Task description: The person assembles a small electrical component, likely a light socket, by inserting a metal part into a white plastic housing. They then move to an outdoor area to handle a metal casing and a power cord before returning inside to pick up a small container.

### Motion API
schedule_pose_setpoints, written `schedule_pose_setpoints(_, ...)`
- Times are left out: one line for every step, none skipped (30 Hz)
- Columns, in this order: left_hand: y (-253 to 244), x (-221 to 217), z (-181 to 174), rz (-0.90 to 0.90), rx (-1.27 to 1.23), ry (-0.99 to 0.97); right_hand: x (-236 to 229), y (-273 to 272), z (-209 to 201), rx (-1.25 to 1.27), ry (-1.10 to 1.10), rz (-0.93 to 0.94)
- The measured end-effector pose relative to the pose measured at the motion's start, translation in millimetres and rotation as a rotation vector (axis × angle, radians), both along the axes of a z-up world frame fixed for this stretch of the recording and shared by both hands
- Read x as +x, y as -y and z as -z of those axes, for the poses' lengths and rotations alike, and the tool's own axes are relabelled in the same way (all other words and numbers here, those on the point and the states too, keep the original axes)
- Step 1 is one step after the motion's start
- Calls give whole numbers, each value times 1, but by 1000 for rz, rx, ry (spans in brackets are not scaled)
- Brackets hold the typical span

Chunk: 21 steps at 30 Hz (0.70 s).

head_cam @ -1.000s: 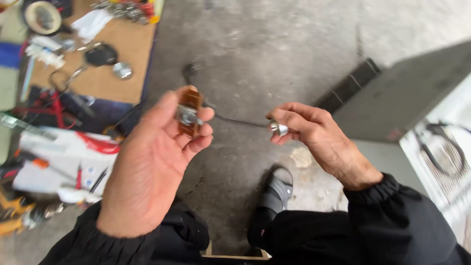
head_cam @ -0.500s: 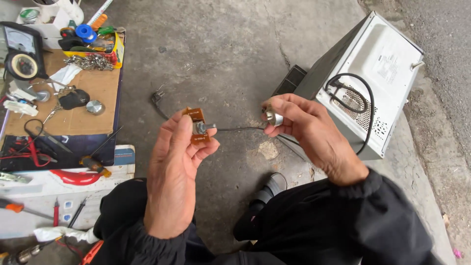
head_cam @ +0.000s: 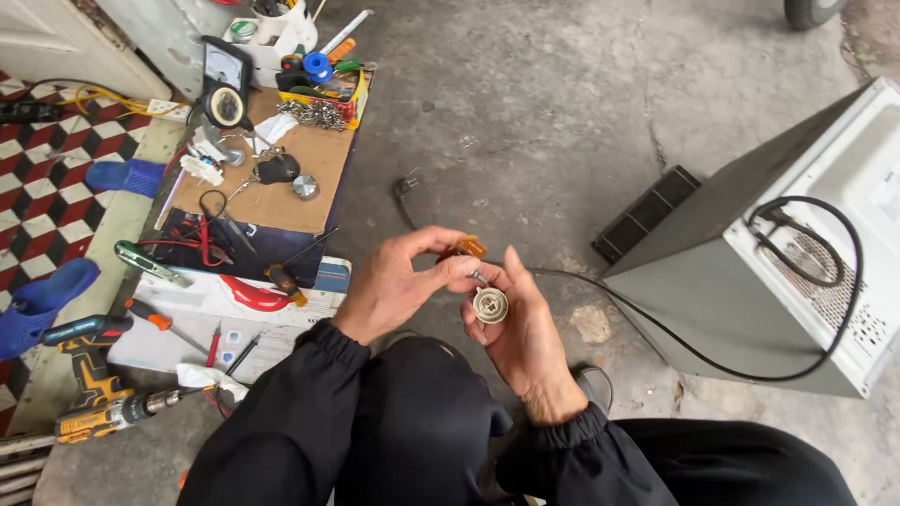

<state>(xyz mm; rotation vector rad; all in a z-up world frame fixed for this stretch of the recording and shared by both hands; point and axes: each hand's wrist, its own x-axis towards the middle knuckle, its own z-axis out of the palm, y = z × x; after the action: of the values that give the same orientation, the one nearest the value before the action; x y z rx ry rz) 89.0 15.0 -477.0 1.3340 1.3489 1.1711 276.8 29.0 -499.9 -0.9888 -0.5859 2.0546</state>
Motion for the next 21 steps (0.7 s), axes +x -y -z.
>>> schedule_pose_setpoints(3,-1,12,-8,-4,0,-1,1,10,-4,0,-8)
schedule_pose_setpoints(3,-1,24,-9,-35,-7,-3,1,19,2,45,-9)
schedule_pose_setpoints(3,-1,36,-11,-65,-14,-4,0,29,8,91,-10)
schedule_pose_setpoints(1,-1,52,-13,-70,-15,-5,0,39,3,90,-12)
schedule_pose_setpoints(0,-1,69,-9,-120,60,-6,-1,49,-6,104,-3)
schedule_pose_setpoints(-1,0,86,-6,-172,137,-6,0,60,-18,119,5)
schedule_pose_setpoints(-1,-1,86,-10,-179,138,-7,1,63,-25,120,2)
schedule_pose_setpoints(-2,-3,86,9,-266,84,-8,0,64,-67,117,-30)
schedule_pose_setpoints(-3,-6,85,30,-352,31,-10,0,65,-110,114,-62)
schedule_pose_setpoints(-3,-10,92,27,-356,33,-11,0,74,-114,115,-65)
schedule_pose_setpoints(-2,-14,98,59,-400,54,-12,0,83,-138,124,-66)
schedule_pose_setpoints(-3,-17,104,95,-445,76,-12,0,91,-163,134,-63)
schedule_pose_setpoints(-2,-19,101,96,-450,78,-13,0,97,-168,136,-62)
schedule_pose_setpoints(-4,-20,97,105,-568,82,-13,0,103,-195,139,-61)
schedule_pose_setpoints(-6,-21,93,113,-687,84,-14,-1,108,-222,141,-60)
schedule_pose_setpoints(-6,-22,100,117,-688,83,-14,-2,110,-224,141,-57)
schedule_pose_setpoints(-6,-24,106,99,-677,141,-15,-3,112,-240,165,-64)
schedule_pose_setpoints(-4,-26,114,77,-669,199,-17,-3,114,-259,189,-75)
schedule_pose_setpoints(-10,-34,121,76,-674,199,-16,-4,121,-265,188,-77)
schedule_pose_setpoints(-15,-43,129,-14,-714,47,-15,-4,128,-288,219,-69)
schedule_pose_setpoints(-19,-52,137,-102,-751,-105,-14,-4,134,-312,249,-61)
